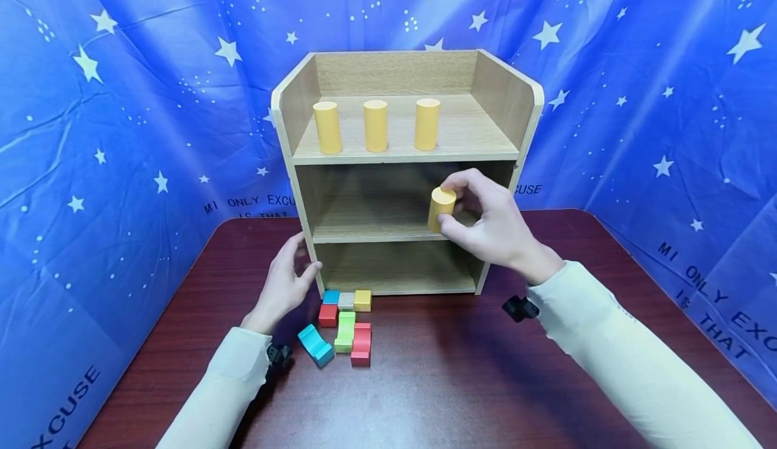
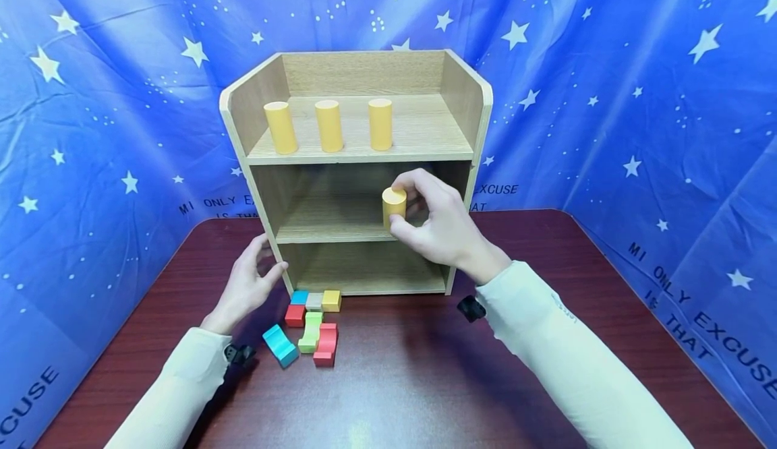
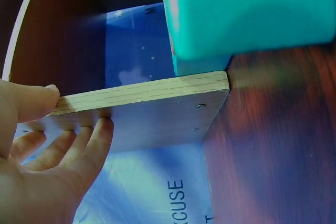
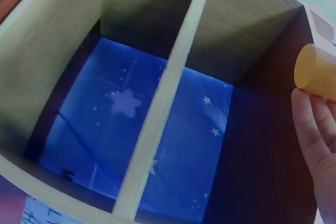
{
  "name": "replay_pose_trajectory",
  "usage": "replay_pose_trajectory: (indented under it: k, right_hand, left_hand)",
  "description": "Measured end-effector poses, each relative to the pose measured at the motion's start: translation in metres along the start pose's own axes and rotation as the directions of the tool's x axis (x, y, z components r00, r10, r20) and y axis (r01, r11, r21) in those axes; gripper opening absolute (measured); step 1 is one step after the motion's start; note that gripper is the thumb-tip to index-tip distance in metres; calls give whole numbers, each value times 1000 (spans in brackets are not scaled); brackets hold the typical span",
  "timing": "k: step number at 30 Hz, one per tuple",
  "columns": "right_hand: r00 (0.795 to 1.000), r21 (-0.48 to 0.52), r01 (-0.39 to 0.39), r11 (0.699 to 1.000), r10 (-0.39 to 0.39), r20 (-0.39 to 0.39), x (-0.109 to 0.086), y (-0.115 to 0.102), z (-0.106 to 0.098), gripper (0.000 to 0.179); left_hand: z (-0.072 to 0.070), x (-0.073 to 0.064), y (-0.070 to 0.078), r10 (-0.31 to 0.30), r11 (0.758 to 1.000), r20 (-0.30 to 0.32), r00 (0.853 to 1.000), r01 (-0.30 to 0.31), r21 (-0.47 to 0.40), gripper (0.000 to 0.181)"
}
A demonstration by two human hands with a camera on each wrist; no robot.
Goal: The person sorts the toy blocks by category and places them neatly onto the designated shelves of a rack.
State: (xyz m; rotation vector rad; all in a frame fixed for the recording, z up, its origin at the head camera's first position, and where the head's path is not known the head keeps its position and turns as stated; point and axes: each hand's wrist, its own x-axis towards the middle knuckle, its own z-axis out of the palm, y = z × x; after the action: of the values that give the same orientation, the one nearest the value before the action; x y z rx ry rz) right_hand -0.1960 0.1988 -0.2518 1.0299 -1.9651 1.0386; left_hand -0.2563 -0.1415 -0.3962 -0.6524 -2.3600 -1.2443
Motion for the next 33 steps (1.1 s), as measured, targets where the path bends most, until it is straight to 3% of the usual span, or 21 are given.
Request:
replay_pose_trajectory:
  k: [19, 27, 33]
  right_hand:
    - [995, -73, -27, 997, 19, -100, 30, -13, -33, 35]
    - [977, -134, -131, 982, 105, -185, 47, -26, -38, 32]
    - [956, -215, -233, 949, 182, -229, 59, -31, -41, 30]
  left_hand:
    - [0, 0, 0, 10, 1000, -7, 1000, -10, 5, 61]
    - [1, 0, -1, 10, 1000, -7, 1000, -10, 1, 60]
    - [0, 0, -2, 15, 1000, -10, 1000, -15, -12, 60]
